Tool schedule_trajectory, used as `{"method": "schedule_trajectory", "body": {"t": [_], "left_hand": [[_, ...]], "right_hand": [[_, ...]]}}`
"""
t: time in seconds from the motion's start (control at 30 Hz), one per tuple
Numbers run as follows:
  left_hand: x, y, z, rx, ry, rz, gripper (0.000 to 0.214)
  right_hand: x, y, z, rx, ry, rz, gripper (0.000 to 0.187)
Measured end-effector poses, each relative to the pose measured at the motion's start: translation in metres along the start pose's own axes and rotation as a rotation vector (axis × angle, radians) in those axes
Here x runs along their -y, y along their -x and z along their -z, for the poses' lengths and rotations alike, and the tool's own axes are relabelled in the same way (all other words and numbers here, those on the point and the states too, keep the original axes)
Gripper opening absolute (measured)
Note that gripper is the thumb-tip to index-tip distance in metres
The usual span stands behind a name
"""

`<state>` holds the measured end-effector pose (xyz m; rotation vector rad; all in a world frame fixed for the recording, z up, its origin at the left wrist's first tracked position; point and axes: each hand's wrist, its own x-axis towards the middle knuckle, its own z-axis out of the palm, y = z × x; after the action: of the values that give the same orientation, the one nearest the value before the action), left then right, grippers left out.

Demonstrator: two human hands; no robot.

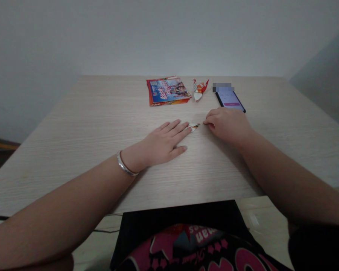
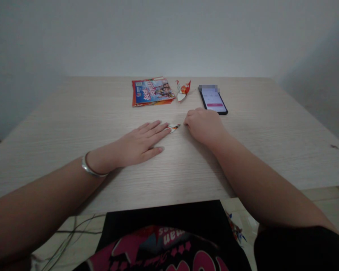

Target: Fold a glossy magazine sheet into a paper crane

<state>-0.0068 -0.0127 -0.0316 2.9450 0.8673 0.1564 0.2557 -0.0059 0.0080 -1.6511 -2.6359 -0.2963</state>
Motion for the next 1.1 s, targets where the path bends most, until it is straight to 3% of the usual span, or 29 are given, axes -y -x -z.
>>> {"method": "schedule_trajectory", "body": {"t": [0.13, 0.33, 0.57, 0.87, 1.0, 1.1], "left_hand": [[-0.001, 0.000, 0.000, -0.003, -0.031, 0.006, 0.066], [-0.004, 0.001, 0.000, 0.004, -0.064, 0.037, 0.068], [0.006, -0.002, 0.000, 0.008, -0.035, 0.045, 0.074], [0.012, 0.010, 0.030, 0.117, -0.098, 0.023, 0.056], [0.012, 0.006, 0.039, 0.088, -0.111, -0.019, 0.049], [0.009, 0.002, 0.041, 0.040, -0.115, -0.084, 0.046]], "right_hand": [[-0.002, 0.000, -0.002, -0.057, -0.058, -0.010, 0.032], [0.011, -0.002, -0.006, -0.044, -0.200, 0.218, 0.033], [0.014, -0.003, -0.009, -0.050, -0.111, 0.171, 0.037], [0.014, 0.000, -0.007, -0.068, -0.084, 0.142, 0.036], [0.019, 0.000, -0.006, -0.053, -0.094, 0.146, 0.035], [0.024, -0.001, -0.010, -0.058, -0.111, 0.135, 0.044]]}}
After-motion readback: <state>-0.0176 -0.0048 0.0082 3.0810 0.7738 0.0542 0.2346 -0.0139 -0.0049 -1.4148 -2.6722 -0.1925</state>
